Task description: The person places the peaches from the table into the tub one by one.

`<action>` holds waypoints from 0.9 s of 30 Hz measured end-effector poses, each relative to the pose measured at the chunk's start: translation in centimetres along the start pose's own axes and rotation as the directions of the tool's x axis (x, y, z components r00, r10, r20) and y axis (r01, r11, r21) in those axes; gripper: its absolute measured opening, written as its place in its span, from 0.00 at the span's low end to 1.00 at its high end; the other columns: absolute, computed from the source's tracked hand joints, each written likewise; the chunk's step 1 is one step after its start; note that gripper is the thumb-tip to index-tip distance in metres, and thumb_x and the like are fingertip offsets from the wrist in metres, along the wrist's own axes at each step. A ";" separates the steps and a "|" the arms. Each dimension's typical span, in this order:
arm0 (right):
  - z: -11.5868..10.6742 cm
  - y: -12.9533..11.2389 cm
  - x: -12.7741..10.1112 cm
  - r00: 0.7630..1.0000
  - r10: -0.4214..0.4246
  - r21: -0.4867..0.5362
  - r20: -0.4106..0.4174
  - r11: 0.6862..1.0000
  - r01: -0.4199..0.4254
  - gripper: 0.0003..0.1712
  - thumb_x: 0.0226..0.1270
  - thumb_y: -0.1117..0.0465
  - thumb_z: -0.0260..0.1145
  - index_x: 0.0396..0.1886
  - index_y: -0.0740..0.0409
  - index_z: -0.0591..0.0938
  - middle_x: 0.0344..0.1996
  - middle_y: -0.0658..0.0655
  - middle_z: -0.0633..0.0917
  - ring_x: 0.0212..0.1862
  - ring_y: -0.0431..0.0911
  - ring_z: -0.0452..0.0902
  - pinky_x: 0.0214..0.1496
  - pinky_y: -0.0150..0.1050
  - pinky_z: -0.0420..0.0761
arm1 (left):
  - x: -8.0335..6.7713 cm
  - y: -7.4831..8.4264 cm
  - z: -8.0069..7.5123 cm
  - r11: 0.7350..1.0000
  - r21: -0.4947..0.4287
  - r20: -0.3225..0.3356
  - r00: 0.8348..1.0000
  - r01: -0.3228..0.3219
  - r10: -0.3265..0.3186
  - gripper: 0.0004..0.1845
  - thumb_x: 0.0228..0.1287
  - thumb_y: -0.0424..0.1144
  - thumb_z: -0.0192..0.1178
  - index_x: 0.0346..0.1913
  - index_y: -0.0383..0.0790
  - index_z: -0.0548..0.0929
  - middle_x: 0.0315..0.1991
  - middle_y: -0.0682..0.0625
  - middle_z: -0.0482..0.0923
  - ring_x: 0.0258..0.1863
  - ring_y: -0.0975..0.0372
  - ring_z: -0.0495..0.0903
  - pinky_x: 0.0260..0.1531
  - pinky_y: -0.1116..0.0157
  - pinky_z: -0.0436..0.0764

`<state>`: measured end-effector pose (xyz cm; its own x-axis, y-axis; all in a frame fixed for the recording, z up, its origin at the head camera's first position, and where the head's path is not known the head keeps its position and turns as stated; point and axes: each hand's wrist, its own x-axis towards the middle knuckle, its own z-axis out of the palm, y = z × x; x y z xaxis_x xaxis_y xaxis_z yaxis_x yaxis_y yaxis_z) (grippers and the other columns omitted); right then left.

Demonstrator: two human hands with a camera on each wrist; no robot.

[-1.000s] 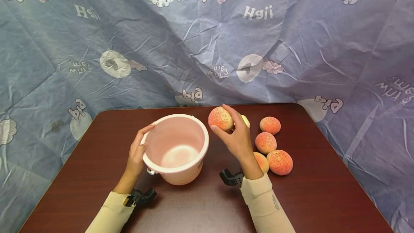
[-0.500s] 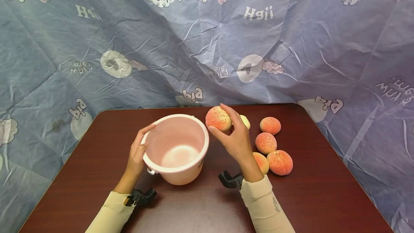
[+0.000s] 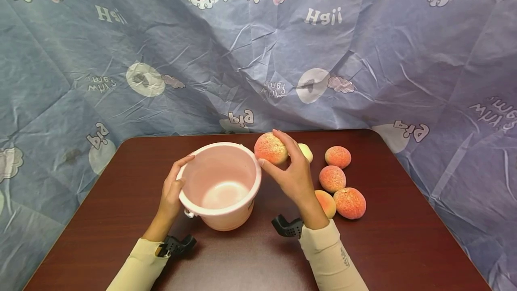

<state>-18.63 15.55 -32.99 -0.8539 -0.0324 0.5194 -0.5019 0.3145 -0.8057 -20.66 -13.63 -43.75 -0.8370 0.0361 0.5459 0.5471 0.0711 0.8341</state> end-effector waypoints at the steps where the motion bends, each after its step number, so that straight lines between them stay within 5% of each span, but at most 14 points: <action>1: 0.0 0.0 0.0 1.000 -0.004 0.009 -0.001 1.000 0.004 0.39 0.53 0.68 0.73 0.67 0.59 0.71 0.61 0.60 0.74 0.51 0.47 0.75 0.48 0.27 0.77 | 0.0 0.0 0.0 1.000 -0.001 0.000 1.000 0.006 -0.006 0.31 0.56 0.27 0.39 0.65 0.39 0.72 0.68 0.48 0.68 0.65 0.56 0.69 0.57 0.65 0.72; 14: 0.6 -0.4 -0.3 0.999 -0.032 0.091 0.015 0.995 0.031 0.40 0.50 0.73 0.73 0.66 0.60 0.72 0.59 0.61 0.75 0.50 0.44 0.77 0.47 0.28 0.79 | 0.0 0.1 0.1 1.000 0.011 -0.008 1.000 0.009 -0.009 0.32 0.55 0.28 0.39 0.65 0.41 0.72 0.67 0.48 0.68 0.62 0.54 0.71 0.54 0.65 0.74; 27: 1.5 -0.7 -0.5 0.995 -0.088 0.150 0.054 0.986 0.079 0.40 0.50 0.74 0.73 0.66 0.62 0.71 0.64 0.57 0.73 0.59 0.48 0.73 0.56 0.31 0.76 | -0.1 0.3 0.1 1.000 0.008 -0.011 1.000 0.023 -0.023 0.32 0.55 0.29 0.39 0.65 0.42 0.72 0.67 0.49 0.68 0.61 0.54 0.72 0.53 0.63 0.75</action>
<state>-18.05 13.96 -33.16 -0.8126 -0.1108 0.5722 -0.5828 0.1655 -0.7956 -20.44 -13.53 -43.55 -0.8492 0.0238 0.5276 0.5277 0.0802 0.8457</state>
